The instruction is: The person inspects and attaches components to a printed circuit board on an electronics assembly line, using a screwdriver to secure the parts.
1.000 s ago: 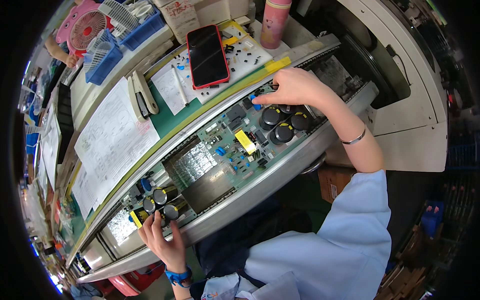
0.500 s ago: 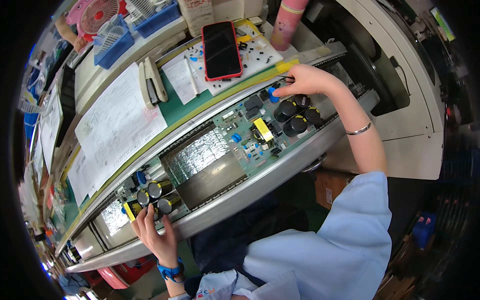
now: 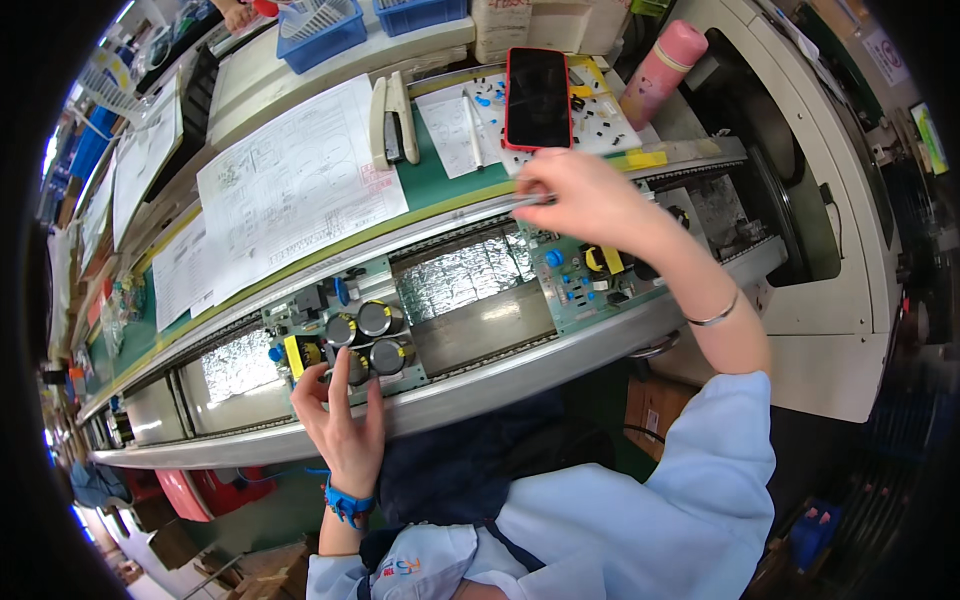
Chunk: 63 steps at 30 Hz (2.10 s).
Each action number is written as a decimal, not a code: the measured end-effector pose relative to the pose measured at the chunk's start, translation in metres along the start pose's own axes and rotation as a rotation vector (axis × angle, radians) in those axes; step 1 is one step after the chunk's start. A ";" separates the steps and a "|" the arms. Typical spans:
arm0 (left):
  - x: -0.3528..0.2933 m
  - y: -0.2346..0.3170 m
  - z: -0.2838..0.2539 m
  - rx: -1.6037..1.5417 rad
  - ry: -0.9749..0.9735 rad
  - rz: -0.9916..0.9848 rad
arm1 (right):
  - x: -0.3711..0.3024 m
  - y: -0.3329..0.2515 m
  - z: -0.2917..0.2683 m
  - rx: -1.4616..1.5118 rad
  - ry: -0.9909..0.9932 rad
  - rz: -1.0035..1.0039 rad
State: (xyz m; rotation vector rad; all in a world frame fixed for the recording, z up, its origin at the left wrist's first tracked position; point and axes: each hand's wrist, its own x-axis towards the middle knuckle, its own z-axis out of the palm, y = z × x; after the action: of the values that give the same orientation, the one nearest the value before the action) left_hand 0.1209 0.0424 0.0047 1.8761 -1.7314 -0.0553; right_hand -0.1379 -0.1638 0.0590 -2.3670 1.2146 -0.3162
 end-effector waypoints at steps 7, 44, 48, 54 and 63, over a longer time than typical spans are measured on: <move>-0.030 -0.022 0.002 -0.102 0.315 0.176 | 0.037 -0.023 0.045 -0.200 -0.041 -0.119; -0.038 -0.033 -0.004 -0.211 0.066 0.197 | 0.012 -0.050 0.082 0.923 0.201 0.154; -0.033 -0.028 0.000 -0.194 0.015 0.205 | 0.011 -0.043 0.086 0.958 0.250 0.198; -0.025 -0.022 0.004 -0.117 0.017 0.148 | 0.009 -0.036 0.083 0.985 0.308 0.236; -0.023 -0.019 0.011 -0.174 0.062 0.227 | 0.004 -0.026 0.069 1.139 0.547 0.035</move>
State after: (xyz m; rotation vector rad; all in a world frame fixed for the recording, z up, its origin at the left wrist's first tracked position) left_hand 0.1304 0.0592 -0.0204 1.5338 -1.8239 -0.0571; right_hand -0.0897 -0.1334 0.0117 -1.2764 0.8767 -1.2971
